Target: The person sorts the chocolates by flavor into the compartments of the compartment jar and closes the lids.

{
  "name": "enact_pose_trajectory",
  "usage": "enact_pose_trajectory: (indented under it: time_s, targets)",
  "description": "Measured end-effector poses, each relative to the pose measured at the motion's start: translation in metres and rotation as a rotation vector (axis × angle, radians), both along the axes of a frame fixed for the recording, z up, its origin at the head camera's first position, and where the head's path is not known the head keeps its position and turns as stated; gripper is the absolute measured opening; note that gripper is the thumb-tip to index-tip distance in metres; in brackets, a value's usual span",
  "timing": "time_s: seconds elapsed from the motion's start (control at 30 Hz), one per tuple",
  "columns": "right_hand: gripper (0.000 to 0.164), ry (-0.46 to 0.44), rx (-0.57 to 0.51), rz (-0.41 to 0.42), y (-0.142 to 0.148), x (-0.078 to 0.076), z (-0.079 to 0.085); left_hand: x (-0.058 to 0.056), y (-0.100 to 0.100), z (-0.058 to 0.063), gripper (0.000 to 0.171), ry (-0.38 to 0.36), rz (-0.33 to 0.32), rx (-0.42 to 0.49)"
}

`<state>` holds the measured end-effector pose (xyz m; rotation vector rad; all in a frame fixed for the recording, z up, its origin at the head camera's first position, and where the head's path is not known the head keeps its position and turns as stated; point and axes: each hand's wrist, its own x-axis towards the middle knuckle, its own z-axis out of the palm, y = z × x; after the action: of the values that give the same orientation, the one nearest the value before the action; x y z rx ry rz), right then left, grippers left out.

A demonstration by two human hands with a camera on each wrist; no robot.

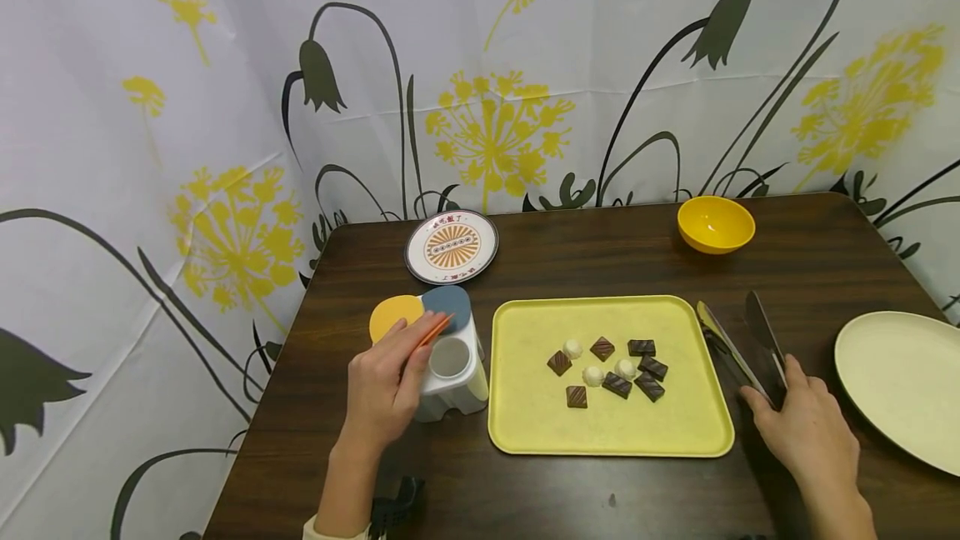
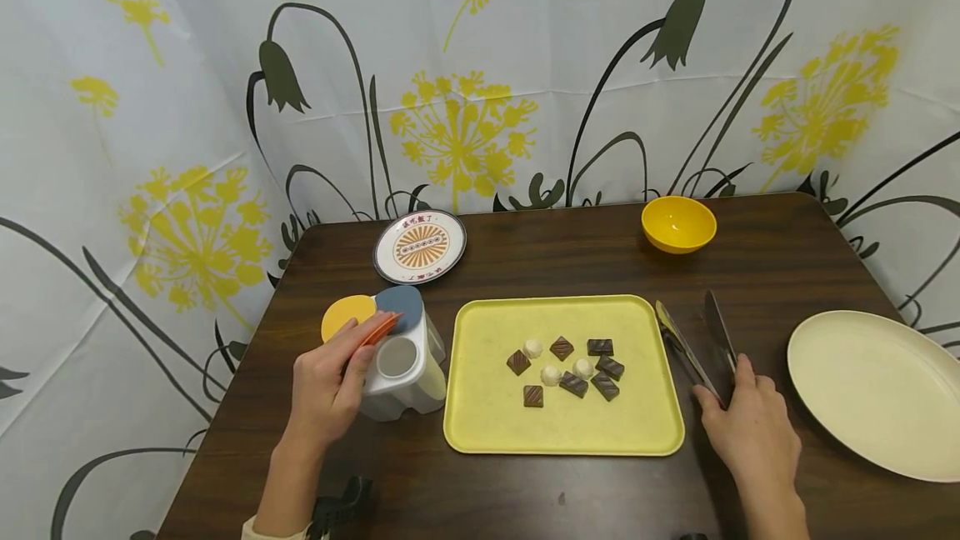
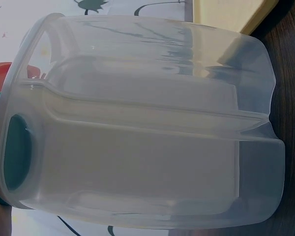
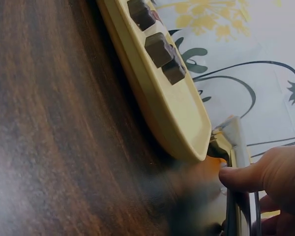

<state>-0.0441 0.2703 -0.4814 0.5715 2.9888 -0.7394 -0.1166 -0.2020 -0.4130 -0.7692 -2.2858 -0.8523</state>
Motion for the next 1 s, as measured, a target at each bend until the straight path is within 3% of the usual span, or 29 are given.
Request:
enact_pose_trajectory:
  time_s: [0.27, 0.57, 0.8, 1.0]
  targets:
    - [0.08, 0.034, -0.001, -0.008, 0.001, 0.002, -0.003, 0.0, 0.0, -0.001, 0.038, 0.002, -0.012, 0.0]
    - [0.073, 0.187, -0.019, 0.003, 0.0, 0.005, 0.003, 0.001, -0.001, 0.0, 0.035, 0.007, -0.004, -0.002]
    - [0.072, 0.333, -0.012, 0.171, -0.01, -0.001, 0.009, 0.001, -0.001, 0.001, 0.037, 0.003, -0.011, 0.002]
    - [0.067, 0.358, 0.015, 0.312, -0.02, -0.006, 0.008, 0.0, 0.0, 0.001, 0.036, 0.0, -0.013, 0.003]
